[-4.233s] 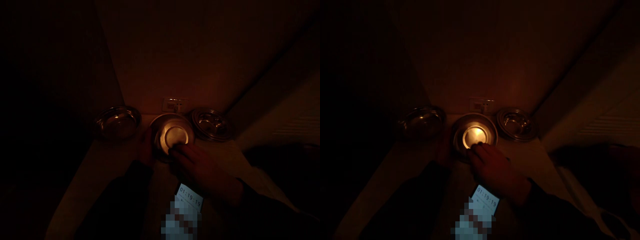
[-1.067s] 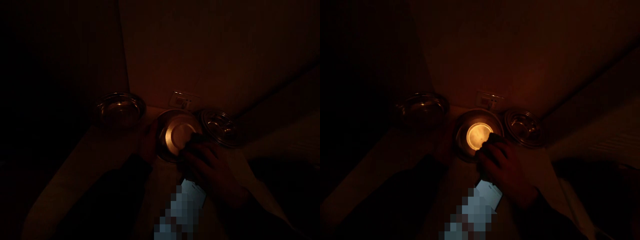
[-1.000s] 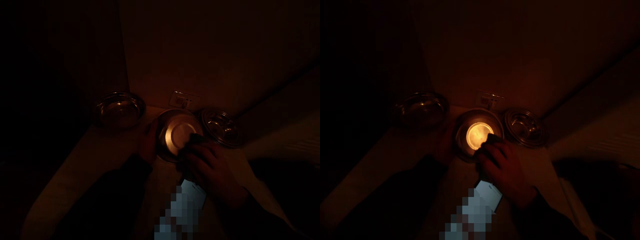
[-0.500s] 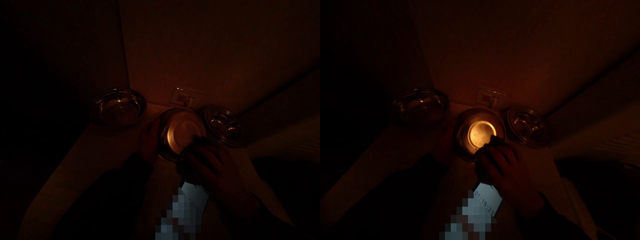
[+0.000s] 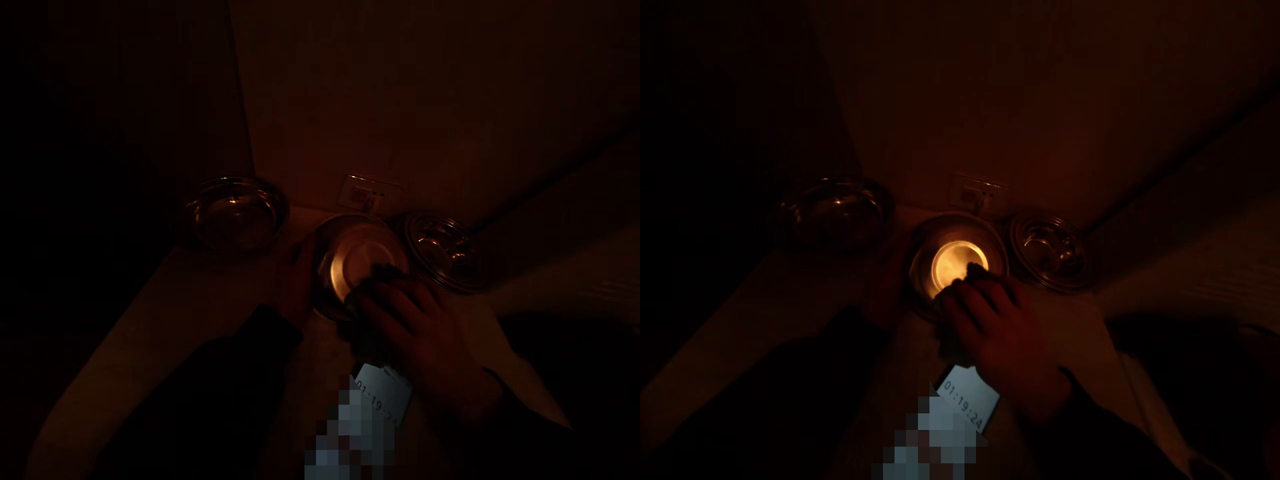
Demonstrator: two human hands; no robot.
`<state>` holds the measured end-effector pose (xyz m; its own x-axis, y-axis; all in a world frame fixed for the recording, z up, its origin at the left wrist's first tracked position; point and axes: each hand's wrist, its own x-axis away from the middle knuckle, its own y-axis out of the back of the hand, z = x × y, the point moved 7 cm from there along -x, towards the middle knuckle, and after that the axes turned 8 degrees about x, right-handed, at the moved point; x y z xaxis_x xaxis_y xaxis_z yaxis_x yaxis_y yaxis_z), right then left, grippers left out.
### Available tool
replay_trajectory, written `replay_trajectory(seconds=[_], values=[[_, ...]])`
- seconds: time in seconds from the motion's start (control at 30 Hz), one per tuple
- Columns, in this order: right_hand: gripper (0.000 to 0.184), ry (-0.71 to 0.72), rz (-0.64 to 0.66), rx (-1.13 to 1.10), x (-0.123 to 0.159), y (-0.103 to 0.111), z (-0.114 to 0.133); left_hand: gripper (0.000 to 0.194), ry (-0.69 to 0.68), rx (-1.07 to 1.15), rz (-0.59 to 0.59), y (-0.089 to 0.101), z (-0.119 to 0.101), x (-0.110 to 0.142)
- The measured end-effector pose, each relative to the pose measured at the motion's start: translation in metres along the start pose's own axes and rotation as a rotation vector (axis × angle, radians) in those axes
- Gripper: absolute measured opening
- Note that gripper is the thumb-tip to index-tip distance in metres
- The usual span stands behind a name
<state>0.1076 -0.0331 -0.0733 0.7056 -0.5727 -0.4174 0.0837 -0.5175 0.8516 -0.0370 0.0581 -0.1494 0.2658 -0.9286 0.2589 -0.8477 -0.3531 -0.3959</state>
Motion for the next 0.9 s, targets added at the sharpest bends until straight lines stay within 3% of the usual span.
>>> replay_trajectory(seconds=[0.9], values=[[0.026, 0.004, -0.012, -0.021, -0.0025, 0.0005, -0.0035, 0.039, -0.047, -0.047, -0.001, 0.0001, 0.0008, -0.0007]])
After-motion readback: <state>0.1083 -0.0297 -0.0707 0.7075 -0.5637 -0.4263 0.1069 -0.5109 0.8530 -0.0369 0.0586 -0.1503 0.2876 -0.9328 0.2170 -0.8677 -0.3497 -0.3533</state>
